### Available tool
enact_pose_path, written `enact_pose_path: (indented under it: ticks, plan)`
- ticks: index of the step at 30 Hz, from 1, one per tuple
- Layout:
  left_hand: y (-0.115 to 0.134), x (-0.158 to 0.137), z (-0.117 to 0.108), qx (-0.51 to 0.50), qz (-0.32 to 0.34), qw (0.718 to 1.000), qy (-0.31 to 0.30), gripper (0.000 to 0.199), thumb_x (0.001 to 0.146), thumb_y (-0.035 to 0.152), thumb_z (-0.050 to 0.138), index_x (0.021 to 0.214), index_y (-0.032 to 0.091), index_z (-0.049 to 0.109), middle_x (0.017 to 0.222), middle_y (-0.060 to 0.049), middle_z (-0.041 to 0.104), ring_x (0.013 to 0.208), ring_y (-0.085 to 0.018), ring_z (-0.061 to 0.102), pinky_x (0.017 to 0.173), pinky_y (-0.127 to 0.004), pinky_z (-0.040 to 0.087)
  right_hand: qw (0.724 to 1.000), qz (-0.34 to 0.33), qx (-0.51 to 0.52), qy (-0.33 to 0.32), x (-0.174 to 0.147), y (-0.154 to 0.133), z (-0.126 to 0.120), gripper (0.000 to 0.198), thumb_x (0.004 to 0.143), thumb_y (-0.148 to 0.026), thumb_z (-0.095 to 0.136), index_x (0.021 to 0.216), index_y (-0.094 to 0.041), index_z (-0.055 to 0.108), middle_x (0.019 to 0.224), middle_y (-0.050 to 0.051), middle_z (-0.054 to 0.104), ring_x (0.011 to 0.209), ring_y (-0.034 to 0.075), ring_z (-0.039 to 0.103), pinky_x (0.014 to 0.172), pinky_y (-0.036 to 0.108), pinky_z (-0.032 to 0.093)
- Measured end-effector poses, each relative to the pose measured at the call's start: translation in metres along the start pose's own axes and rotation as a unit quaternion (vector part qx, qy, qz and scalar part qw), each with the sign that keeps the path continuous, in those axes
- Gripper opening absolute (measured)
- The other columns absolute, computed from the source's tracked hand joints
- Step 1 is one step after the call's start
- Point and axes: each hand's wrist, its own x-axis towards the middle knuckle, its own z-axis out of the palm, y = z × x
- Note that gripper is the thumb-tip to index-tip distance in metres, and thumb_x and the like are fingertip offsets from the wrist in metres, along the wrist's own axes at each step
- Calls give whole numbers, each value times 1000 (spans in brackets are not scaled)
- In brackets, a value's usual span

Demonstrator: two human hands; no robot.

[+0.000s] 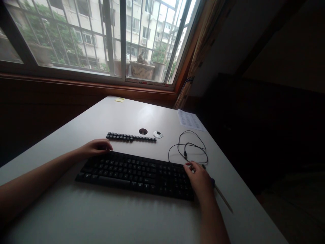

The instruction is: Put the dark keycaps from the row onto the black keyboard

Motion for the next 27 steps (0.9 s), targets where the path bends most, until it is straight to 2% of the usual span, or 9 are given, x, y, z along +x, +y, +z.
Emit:
enact_pose_path:
  ticks: [5, 15, 23, 27]
  plan:
    - [2, 0, 0, 6, 6, 1000, -1, 21, 85, 35, 64, 96, 20, 73, 90, -6, 66, 83, -20, 60, 76, -31, 47, 1000, 12, 3, -1, 0, -1, -1, 30, 75, -49, 56, 83, -24, 70, 83, 5, 71, 74, 23, 64, 64, 30, 43]
    - [6, 0, 1, 14, 16, 1000, -14, 20, 86, 35, 66, 98, 20, 72, 94, -7, 63, 86, -20, 59, 78, -30, 47, 1000, 27, 12, -6, 2, 1, -1, 34, 73, -53, 59, 83, -23, 71, 78, 5, 71, 71, 24, 65, 62, 30, 43]
    - [4, 0, 1, 36, 49, 998, -11, 18, 87, 34, 66, 96, 19, 72, 96, -6, 60, 88, -19, 59, 79, -31, 50, 996, 80, 7, -38, 2, -3, -3, 38, 72, -56, 59, 87, -22, 70, 83, 5, 71, 74, 24, 66, 63, 30, 42]
    - [4, 0, 2, 41, 54, 998, -6, 16, 87, 33, 66, 93, 19, 72, 94, -5, 60, 87, -19, 59, 79, -31, 49, 996, 82, 15, -42, 2, -3, -2, 39, 71, -57, 60, 86, -22, 68, 83, 5, 71, 75, 24, 66, 64, 30, 42]
